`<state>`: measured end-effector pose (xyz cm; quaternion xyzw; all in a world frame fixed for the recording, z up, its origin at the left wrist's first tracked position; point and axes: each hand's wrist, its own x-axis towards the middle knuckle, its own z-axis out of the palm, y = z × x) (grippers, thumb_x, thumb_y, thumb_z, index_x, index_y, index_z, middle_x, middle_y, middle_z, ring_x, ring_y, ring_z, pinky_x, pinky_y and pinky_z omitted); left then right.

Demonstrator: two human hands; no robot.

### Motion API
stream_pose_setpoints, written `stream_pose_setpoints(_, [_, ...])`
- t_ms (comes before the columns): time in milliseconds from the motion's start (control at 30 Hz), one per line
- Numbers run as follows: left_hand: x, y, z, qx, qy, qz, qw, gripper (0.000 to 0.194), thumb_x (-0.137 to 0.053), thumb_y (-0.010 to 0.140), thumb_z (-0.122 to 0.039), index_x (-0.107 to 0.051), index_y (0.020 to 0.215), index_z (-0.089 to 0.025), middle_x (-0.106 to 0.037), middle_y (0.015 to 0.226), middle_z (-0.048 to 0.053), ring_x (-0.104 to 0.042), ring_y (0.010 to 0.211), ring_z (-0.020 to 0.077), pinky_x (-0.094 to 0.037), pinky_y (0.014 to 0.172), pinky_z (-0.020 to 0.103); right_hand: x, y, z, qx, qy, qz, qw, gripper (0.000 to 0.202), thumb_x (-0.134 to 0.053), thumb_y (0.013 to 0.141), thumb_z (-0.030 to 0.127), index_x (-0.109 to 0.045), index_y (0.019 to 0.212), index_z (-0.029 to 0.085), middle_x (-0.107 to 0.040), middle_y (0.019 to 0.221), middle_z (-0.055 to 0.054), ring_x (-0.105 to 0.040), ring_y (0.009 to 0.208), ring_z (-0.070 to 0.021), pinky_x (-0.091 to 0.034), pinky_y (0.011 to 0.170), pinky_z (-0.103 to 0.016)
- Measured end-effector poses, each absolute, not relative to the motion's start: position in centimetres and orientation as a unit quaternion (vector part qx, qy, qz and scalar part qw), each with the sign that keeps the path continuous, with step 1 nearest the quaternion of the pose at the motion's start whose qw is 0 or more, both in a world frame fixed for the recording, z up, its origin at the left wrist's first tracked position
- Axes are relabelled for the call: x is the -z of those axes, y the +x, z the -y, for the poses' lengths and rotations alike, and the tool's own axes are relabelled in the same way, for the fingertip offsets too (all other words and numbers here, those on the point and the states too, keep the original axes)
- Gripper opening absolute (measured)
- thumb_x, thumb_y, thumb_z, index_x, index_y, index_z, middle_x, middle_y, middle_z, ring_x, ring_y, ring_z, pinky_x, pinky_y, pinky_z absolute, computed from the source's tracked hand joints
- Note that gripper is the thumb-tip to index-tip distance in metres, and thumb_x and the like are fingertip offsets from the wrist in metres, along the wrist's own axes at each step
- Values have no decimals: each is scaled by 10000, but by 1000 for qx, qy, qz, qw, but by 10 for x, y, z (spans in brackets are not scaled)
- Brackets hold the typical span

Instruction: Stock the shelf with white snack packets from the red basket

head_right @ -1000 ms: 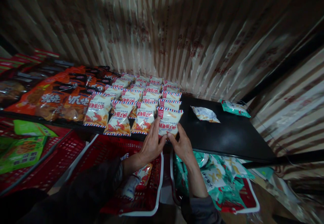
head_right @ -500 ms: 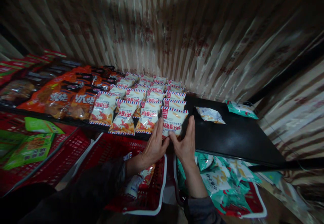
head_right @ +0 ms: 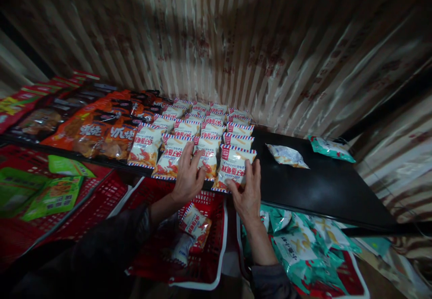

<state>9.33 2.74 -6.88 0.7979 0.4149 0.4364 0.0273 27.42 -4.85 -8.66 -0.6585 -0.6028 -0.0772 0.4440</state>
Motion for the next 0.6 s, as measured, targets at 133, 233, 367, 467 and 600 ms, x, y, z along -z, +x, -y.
stream_pose_setpoints(133, [66,99,-33,-393,806,-441,32,461,-475,910,-252,-454,1353,-126,-283,1555,215,-186,1477,336,-298,1133,541,87,274,48,64,-659,605,443,792,-560,894,518,-182,1538,256,-222,1593,-179,-248,1466,-331,-333,1116,-563])
stream_pose_setpoints(233, [68,104,-32,-364,809,-460,30,490,-491,912,-286,-436,1378,-146,-269,1563,212,-179,1480,342,-298,1127,544,88,273,47,56,-662,603,441,782,-546,904,510,-174,1540,250,-248,1585,-179,-261,1463,-320,-340,1115,-557])
stream_pose_setpoints(367, [69,111,-31,-349,805,-479,17,542,-523,909,-352,-417,1390,-125,-258,1562,239,-202,1472,355,-313,1119,535,89,275,47,57,-663,602,441,773,-540,907,507,-186,1537,234,-308,1558,-181,-301,1445,-317,-342,1115,-559])
stream_pose_setpoints(467, [68,116,-32,-352,795,-494,10,609,-581,875,-395,-407,1384,-109,-242,1565,250,-202,1471,360,-314,1124,530,91,275,46,64,-660,601,446,766,-539,907,503,-200,1534,222,-344,1538,-185,-344,1422,-318,-355,1108,-556])
stream_pose_setpoints(600, [65,121,-33,-357,788,-501,10,685,-657,812,-365,-391,1386,-102,-225,1567,255,-223,1460,374,-335,1117,525,90,274,46,68,-660,597,451,754,-540,906,494,-230,1526,199,-410,1494,-196,-421,1374,-315,-410,1071,-532])
